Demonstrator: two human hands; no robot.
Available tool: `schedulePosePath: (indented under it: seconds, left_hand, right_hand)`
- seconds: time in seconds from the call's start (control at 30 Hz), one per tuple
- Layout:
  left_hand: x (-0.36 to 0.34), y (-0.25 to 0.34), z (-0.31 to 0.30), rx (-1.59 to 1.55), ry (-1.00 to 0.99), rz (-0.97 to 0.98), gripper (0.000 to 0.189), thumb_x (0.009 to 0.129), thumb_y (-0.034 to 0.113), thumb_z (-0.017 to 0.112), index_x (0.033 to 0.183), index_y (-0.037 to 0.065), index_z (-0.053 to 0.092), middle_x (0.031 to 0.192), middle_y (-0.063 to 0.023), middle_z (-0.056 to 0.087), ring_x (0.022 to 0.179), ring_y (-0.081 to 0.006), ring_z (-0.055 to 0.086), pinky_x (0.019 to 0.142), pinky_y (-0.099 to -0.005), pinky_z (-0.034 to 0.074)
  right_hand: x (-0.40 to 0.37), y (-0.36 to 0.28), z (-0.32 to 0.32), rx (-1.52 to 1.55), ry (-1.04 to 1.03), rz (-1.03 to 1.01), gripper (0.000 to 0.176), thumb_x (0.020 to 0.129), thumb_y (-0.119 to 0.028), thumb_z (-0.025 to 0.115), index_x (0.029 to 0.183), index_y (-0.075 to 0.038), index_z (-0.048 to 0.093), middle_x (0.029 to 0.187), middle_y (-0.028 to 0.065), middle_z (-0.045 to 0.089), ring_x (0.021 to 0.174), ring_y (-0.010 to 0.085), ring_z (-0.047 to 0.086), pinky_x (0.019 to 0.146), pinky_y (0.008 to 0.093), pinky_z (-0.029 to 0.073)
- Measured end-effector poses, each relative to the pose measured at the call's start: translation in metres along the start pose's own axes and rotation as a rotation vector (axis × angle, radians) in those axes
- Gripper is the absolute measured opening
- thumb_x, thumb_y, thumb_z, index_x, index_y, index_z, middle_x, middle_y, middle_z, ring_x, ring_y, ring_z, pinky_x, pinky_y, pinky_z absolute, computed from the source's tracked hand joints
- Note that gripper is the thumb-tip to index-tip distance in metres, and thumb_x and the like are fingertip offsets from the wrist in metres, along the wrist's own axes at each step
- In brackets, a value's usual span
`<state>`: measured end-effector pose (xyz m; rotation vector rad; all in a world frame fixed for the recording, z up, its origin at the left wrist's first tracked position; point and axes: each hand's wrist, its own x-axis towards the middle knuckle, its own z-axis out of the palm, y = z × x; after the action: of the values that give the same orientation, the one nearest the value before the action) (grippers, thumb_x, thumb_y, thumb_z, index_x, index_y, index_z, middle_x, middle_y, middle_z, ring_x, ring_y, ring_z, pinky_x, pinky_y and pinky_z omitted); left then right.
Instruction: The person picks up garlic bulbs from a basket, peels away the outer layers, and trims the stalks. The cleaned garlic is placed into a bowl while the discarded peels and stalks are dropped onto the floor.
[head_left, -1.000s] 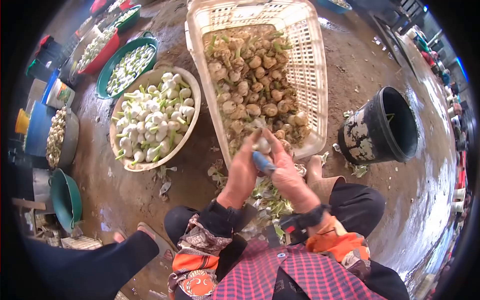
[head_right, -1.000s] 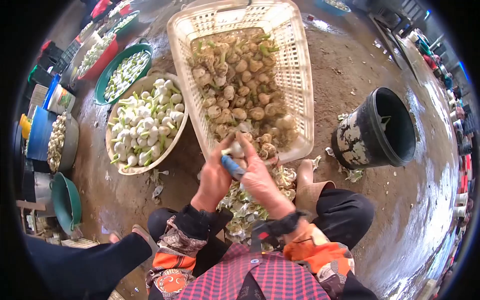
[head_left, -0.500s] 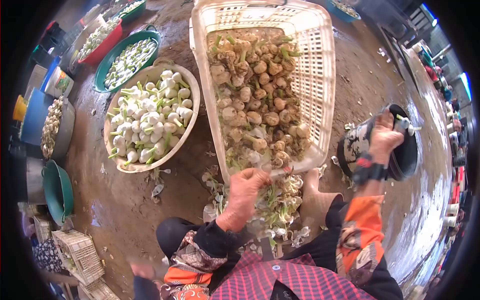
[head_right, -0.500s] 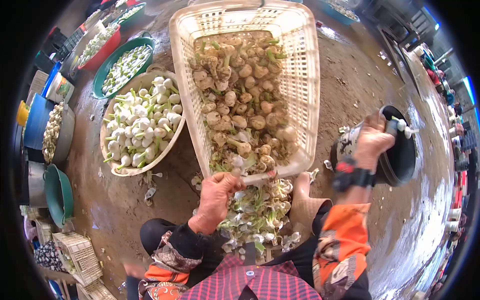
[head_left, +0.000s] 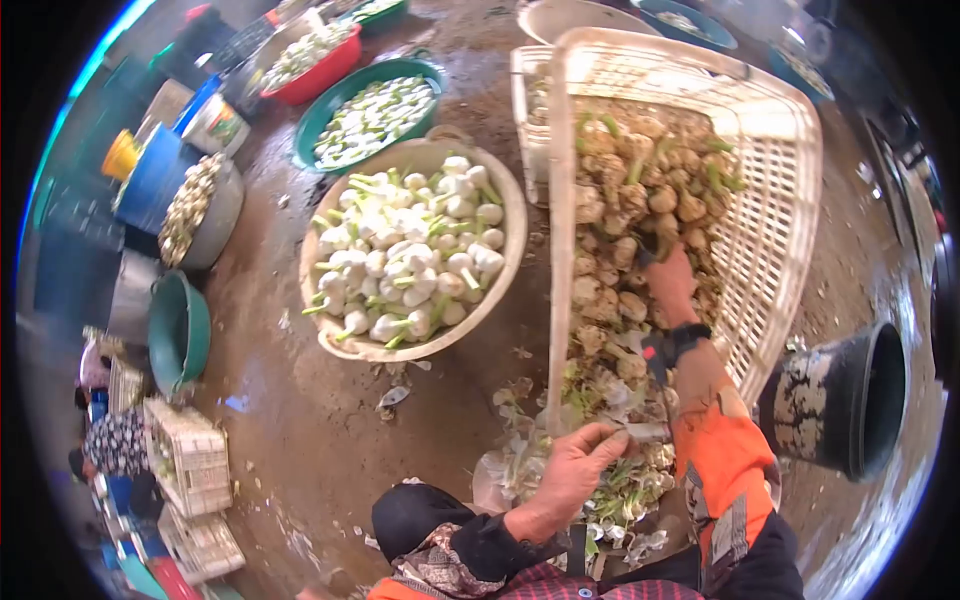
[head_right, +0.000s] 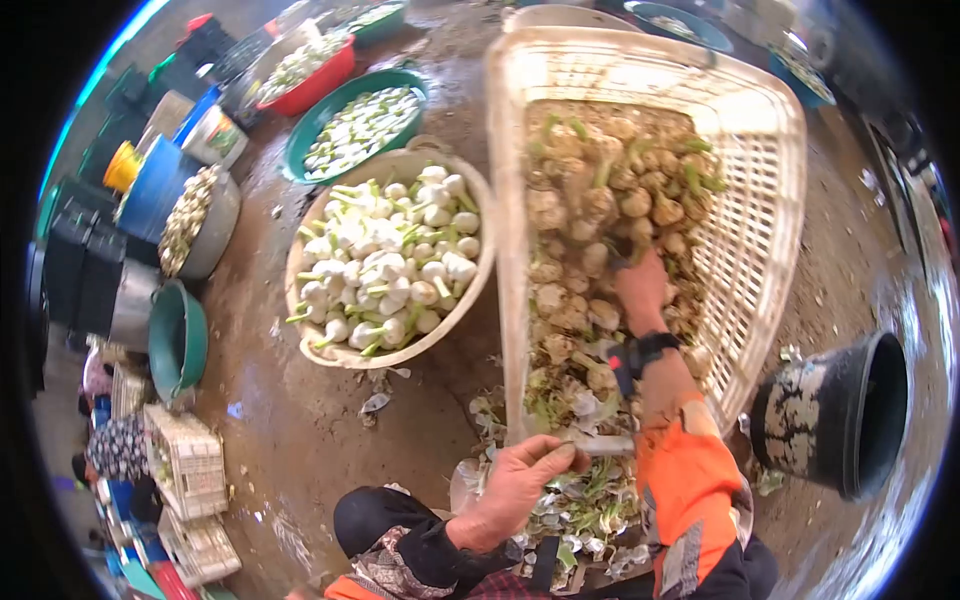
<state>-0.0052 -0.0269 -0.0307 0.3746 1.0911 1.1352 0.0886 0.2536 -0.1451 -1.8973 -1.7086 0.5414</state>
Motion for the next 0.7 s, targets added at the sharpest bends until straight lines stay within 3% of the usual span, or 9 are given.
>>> schedulePosePath:
  seconds: [0.07, 0.13, 0.27, 0.33, 0.37, 0.47, 0.57, 0.63, 0.7]
  left_hand:
    - [0.002, -0.007, -0.001, 0.022, -0.04, -0.036, 0.018, 0.091, 0.015, 0.057, 0.097, -0.001, 0.064, 0.087, -0.0029, 0.065, 0.086, -0.0106, 0.058, 0.082, -0.0251, 0.045]
    - [0.003, -0.007, 0.001, 0.141, -0.028, -0.052, 0.023, 0.09, 0.017, 0.058, 0.105, 0.0, 0.061, 0.093, -0.0027, 0.064, 0.086, -0.0116, 0.058, 0.083, -0.0256, 0.045]
    - [-0.008, 0.0, 0.006, 0.114, 0.109, 0.259, 0.071, 0.08, 0.017, 0.066, 0.139, 0.007, 0.029, 0.137, -0.014, 0.034, 0.108, -0.0245, 0.052, 0.092, -0.031, 0.043]
    - [0.005, -0.02, 0.003, 0.61, 0.404, 0.674, 0.085, 0.074, 0.012, 0.068, 0.143, 0.01, 0.02, 0.142, -0.0162, 0.023, 0.115, -0.033, 0.047, 0.097, -0.0347, 0.041]
    - [0.0, -0.012, 0.005, 0.499, 0.448, 0.802, 0.079, 0.071, 0.008, 0.068, 0.139, 0.006, 0.028, 0.135, -0.0196, 0.035, 0.114, -0.0373, 0.047, 0.098, -0.0378, 0.039]
    - [-0.002, 0.002, -0.016, 0.446, 0.162, 0.822, 0.07, 0.068, 0.005, 0.068, 0.131, 0.001, 0.037, 0.122, -0.0223, 0.045, 0.109, -0.0388, 0.049, 0.095, -0.038, 0.04]
    - [-0.019, 0.011, -0.021, 0.491, 0.349, 0.988, 0.064, 0.062, 0.002, 0.068, 0.122, -0.003, 0.043, 0.108, -0.0219, 0.049, 0.098, -0.0392, 0.052, 0.087, -0.0405, 0.043]
    - [-0.036, 0.028, -0.02, 0.359, 0.377, 0.978, 0.043, 0.073, 0.007, 0.067, 0.11, -0.001, 0.047, 0.102, -0.0144, 0.052, 0.095, -0.0289, 0.056, 0.077, -0.0389, 0.046]
    - [-0.045, 0.036, -0.033, 0.567, 0.32, 1.038, 0.04, 0.073, 0.006, 0.064, 0.107, -0.007, 0.046, 0.104, -0.0244, 0.042, 0.093, -0.0418, 0.05, 0.079, -0.0409, 0.044]
  right_hand:
    - [0.027, 0.043, 0.007, -0.004, -0.255, 0.093, 0.041, 0.074, -0.013, 0.053, 0.112, 0.0, 0.05, 0.096, 0.0203, 0.063, 0.088, 0.0372, 0.06, 0.077, 0.0438, 0.047]
    - [0.01, 0.037, -0.018, -0.027, -0.251, 0.135, 0.034, 0.08, -0.014, 0.05, 0.112, -0.002, 0.053, 0.095, 0.0129, 0.062, 0.085, 0.0279, 0.059, 0.072, 0.0365, 0.048]
    - [-0.071, 0.031, -0.071, 0.489, -0.255, -0.016, 0.03, 0.088, -0.017, 0.047, 0.111, 0.002, 0.054, 0.098, 0.0108, 0.057, 0.083, 0.0208, 0.054, 0.072, 0.0309, 0.047]
    - [-0.115, 0.018, -0.1, 0.282, -0.376, -0.149, 0.032, 0.091, -0.019, 0.046, 0.112, 0.003, 0.054, 0.102, 0.0108, 0.056, 0.087, 0.0192, 0.054, 0.074, 0.0301, 0.047]
    - [-0.137, 0.009, -0.114, 0.1, -0.421, -0.257, 0.033, 0.091, -0.021, 0.046, 0.113, 0.003, 0.054, 0.105, 0.0112, 0.056, 0.091, 0.0194, 0.055, 0.076, 0.0307, 0.048]
    - [-0.175, -0.003, -0.114, 0.784, -0.66, -0.267, 0.041, 0.089, -0.025, 0.053, 0.118, 0.003, 0.051, 0.114, 0.0132, 0.055, 0.102, 0.0214, 0.055, 0.084, 0.0334, 0.046]
    - [-0.2, -0.037, -0.111, 0.644, -0.724, -0.31, 0.04, 0.088, -0.025, 0.053, 0.117, 0.003, 0.052, 0.112, 0.013, 0.055, 0.1, 0.0211, 0.055, 0.083, 0.0334, 0.047]
    - [-0.224, -0.062, -0.098, 0.582, -0.798, -0.339, 0.039, 0.088, -0.024, 0.053, 0.116, 0.002, 0.053, 0.111, 0.0129, 0.056, 0.1, 0.021, 0.055, 0.083, 0.0334, 0.047]
    - [-0.256, -0.086, -0.078, 0.49, -0.929, -0.365, 0.038, 0.087, -0.024, 0.053, 0.115, 0.002, 0.053, 0.11, 0.0128, 0.056, 0.099, 0.0208, 0.056, 0.082, 0.0334, 0.047]
